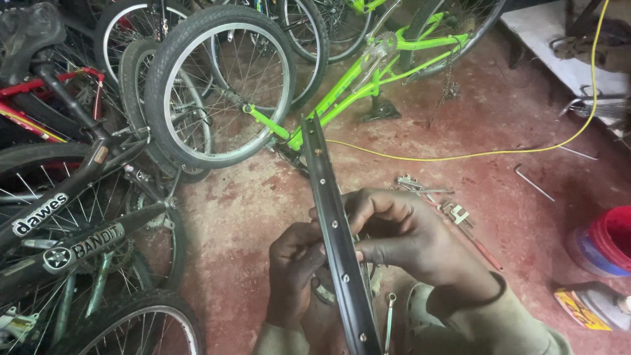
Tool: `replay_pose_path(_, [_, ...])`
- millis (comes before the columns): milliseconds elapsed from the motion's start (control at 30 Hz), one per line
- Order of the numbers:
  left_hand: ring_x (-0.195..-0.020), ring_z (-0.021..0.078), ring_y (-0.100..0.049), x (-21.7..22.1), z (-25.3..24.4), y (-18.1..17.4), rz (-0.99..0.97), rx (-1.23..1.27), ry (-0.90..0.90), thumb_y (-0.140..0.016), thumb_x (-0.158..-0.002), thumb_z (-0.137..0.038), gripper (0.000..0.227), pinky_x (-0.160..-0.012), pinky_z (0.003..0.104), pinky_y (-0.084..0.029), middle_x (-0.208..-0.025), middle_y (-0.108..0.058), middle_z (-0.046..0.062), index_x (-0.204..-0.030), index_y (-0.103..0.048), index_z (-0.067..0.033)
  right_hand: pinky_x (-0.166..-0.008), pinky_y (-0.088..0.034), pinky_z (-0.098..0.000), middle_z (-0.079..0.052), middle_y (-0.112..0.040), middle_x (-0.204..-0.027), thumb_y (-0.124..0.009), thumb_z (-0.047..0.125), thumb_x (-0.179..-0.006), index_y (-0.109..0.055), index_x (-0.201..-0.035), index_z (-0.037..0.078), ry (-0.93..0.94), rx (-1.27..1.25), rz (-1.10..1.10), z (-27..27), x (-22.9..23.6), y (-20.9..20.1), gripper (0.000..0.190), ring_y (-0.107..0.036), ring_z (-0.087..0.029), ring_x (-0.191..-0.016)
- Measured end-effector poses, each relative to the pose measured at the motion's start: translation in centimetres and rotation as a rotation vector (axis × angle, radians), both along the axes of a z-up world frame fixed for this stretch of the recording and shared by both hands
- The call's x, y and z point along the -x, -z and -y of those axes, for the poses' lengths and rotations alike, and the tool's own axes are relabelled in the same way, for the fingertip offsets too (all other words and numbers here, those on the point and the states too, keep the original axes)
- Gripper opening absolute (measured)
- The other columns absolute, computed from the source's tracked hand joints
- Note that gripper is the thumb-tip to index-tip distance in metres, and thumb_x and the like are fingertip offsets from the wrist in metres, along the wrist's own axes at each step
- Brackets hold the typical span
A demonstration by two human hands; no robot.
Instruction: Inserting and seating spoke nipples into a bicycle rim using a small tool.
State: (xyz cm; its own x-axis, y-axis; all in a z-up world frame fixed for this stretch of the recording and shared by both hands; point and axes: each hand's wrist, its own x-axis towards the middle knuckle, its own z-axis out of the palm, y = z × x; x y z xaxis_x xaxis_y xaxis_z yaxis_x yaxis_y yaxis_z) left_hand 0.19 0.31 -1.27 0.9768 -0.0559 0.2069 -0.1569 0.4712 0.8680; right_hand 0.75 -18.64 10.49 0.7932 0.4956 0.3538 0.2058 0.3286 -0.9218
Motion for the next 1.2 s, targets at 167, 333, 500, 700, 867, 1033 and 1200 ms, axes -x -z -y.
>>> replay_pose_path(167, [-0.076,0.0202,-0.071,0.1,0.4,-1.2,-0.04,-0.028,-0.016,-0.076,-0.085,-0.014,0.019,-0.067,0.036,-0.056,-0.086,-0.076,0.01,-0.1,-0.072,-0.0036,-0.086,-0.055,-0.0314,-0.007,-0.075,-0.099,-0.073,0.016,-0.092,-0.067,-0.09,0.009,0.355,0.129,0.308,-1.3,0.6,0.5,0.01,-0.072,-0.019,-0.094])
replay_pose_path(333, [-0.078,0.018,-0.069,-0.7,0.1,-0.1,0.065,0.004,0.006,-0.077,-0.087,-0.011,0.027,-0.068,0.031,-0.057,-0.09,-0.072,0.007,-0.11,-0.067,-0.0033,-0.101,-0.054,-0.0337,-0.019,-0.071,-0.126,-0.068,0.011,-0.095,-0.066,-0.099,0.006,0.524,0.1,0.321,-3.2,1.3,1.3,0.007,-0.07,-0.027,-0.119])
replay_pose_path(500, [-0.085,0.0226,-0.072,-0.1,0.4,-2.1,-0.063,0.061,0.093,-0.075,-0.086,-0.012,0.042,-0.071,0.034,-0.058,-0.114,-0.076,0.02,-0.124,-0.062,-0.0017,-0.096,-0.053,-0.0343,-0.013,-0.069,-0.116,-0.064,0.027,-0.1,-0.062,-0.101,0.007,0.41,0.031,0.292,-2.8,1.3,1.4,0.02,-0.068,-0.023,-0.111])
replay_pose_path(700, [-0.077,0.0182,-0.068,0.1,0.4,-1.5,-0.087,0.078,0.044,-0.075,-0.083,-0.008,0.033,-0.067,0.03,-0.053,-0.09,-0.072,0.012,-0.114,-0.068,0.0024,-0.095,-0.056,-0.038,-0.021,-0.068,-0.124,-0.051,0.023,-0.103,-0.062,-0.105,0.002,0.714,0.352,0.639,-3.6,1.9,1.0,0.024,-0.073,-0.033,-0.111])
replay_pose_path(867, [-0.082,0.0188,-0.068,-0.3,-0.2,-1.4,0.033,-0.005,0.059,-0.075,-0.088,-0.009,0.027,-0.073,0.032,-0.055,-0.09,-0.07,0.007,-0.113,-0.069,-0.0035,-0.088,-0.057,-0.0303,-0.009,-0.073,-0.111,-0.07,0.013,-0.094,-0.064,-0.096,0.009,0.578,0.27,0.49,-2.6,1.3,0.4,0.008,-0.074,-0.02,-0.099])
replay_pose_path(1033, [-0.093,0.0158,-0.055,-0.3,0.2,-1.5,0.133,-0.113,-0.013,-0.076,-0.085,-0.017,0.03,-0.082,0.03,-0.043,-0.108,-0.058,0.004,-0.112,-0.071,-0.0056,-0.082,-0.057,-0.0281,-0.006,-0.073,-0.099,-0.072,0.011,-0.093,-0.065,-0.09,0.009,0.226,0.25,0.304,0.1,0.0,-0.3,0.008,-0.072,-0.016,-0.091])
replay_pose_path(1200, [-0.081,0.0124,-0.058,-0.2,0.7,-0.8,0.048,-0.02,0.022,-0.074,-0.088,-0.022,0.016,-0.076,0.03,-0.044,-0.086,-0.064,0.0,-0.096,-0.07,-0.008,-0.112,-0.051,-0.0366,-0.012,-0.068,-0.127,-0.071,0.001,-0.092,-0.065,-0.102,0.01,0.401,0.013,0.113,0.9,-1.4,2.8,0.015,-0.067,-0.022,-0.124])
